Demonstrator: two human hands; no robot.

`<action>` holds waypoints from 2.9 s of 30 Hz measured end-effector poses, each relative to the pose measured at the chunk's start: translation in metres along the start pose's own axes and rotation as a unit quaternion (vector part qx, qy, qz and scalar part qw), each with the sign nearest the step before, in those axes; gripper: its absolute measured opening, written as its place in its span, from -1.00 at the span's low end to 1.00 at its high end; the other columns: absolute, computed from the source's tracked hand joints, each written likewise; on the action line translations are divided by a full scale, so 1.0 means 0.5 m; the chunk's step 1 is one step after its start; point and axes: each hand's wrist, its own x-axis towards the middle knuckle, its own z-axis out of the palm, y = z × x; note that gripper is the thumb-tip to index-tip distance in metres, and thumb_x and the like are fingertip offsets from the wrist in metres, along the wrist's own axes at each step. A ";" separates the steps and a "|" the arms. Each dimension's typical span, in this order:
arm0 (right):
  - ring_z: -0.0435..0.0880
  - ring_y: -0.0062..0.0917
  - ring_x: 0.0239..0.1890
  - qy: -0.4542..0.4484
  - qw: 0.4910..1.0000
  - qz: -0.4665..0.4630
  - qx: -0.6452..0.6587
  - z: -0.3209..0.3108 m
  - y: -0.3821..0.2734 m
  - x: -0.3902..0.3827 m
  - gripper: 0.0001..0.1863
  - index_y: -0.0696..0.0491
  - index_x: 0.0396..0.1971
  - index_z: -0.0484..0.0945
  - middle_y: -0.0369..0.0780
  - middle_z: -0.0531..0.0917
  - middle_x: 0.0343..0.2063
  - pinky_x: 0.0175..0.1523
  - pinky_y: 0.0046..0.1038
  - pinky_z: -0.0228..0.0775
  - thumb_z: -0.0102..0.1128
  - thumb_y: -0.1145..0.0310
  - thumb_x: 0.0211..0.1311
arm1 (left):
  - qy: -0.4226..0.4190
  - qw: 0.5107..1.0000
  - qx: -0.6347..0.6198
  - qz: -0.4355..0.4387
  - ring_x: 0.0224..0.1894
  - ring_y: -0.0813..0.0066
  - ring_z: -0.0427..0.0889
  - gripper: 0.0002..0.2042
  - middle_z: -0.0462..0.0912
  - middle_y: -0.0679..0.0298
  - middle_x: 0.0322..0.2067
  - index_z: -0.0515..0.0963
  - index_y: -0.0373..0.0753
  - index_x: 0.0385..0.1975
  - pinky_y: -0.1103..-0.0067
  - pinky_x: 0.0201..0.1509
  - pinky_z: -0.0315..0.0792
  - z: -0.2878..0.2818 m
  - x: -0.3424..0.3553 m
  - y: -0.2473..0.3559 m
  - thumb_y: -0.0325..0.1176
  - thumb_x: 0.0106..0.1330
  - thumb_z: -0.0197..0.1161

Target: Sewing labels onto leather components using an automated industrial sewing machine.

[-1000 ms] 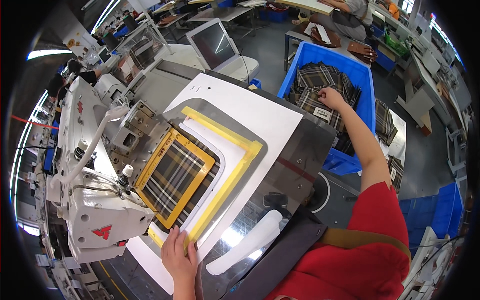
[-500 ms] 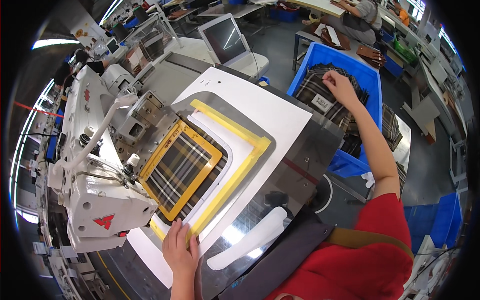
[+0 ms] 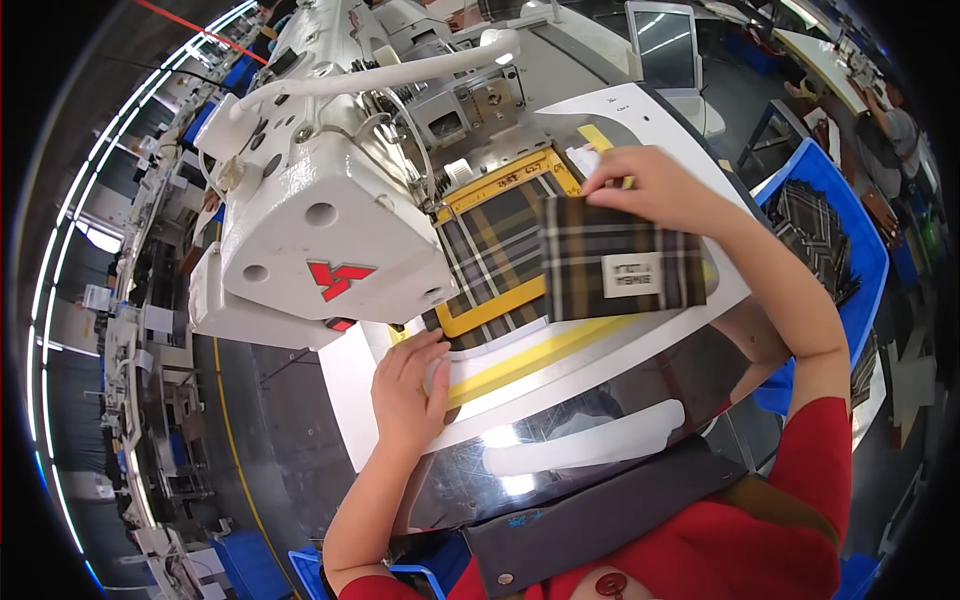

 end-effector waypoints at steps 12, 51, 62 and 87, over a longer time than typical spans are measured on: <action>0.67 -0.27 -0.35 -0.044 0.997 -0.039 -0.060 0.260 -0.026 0.242 -0.91 0.00 -0.44 0.67 -0.18 0.68 -0.48 -0.20 -0.28 0.52 0.30 0.38 0.00 | 0.020 0.992 -0.112 -0.051 0.07 0.28 0.53 -0.78 0.60 0.12 0.01 0.56 -0.35 -0.09 0.45 0.24 0.31 0.067 0.143 -0.114 -0.51 0.29 0.16; 0.50 -0.35 0.07 -0.144 0.970 -0.179 -0.085 0.252 -0.128 0.037 -0.70 0.00 -0.09 0.65 -0.20 0.59 -0.08 0.23 -0.30 0.24 0.23 0.27 0.17 | -0.145 0.967 -0.182 -0.103 0.14 0.20 0.50 -0.59 0.56 0.13 0.06 0.47 -0.19 0.11 0.44 0.18 0.38 0.051 0.127 -0.140 -0.30 0.26 0.26; 0.50 -0.24 0.04 -0.079 0.969 -0.219 -0.083 0.248 -0.114 0.026 -0.64 0.00 -0.07 0.65 -0.17 0.58 -0.12 0.19 -0.23 0.31 0.33 0.34 0.07 | -0.049 0.974 -0.222 0.015 -0.11 0.27 0.63 -0.64 0.68 0.19 -0.16 0.59 -0.25 -0.08 0.47 -0.05 0.48 0.045 0.140 -0.121 -0.35 0.10 0.43; 0.51 -0.31 -0.16 -0.052 0.966 -0.237 -0.086 0.255 -0.116 0.024 -0.68 0.03 -0.12 0.65 -0.17 0.55 -0.27 0.02 -0.31 0.37 0.32 0.36 0.06 | 0.000 0.989 -0.120 0.081 -0.10 0.17 0.61 -0.70 0.65 0.13 -0.15 0.56 -0.23 -0.06 0.41 -0.02 0.47 0.080 0.136 -0.165 -0.54 0.20 0.14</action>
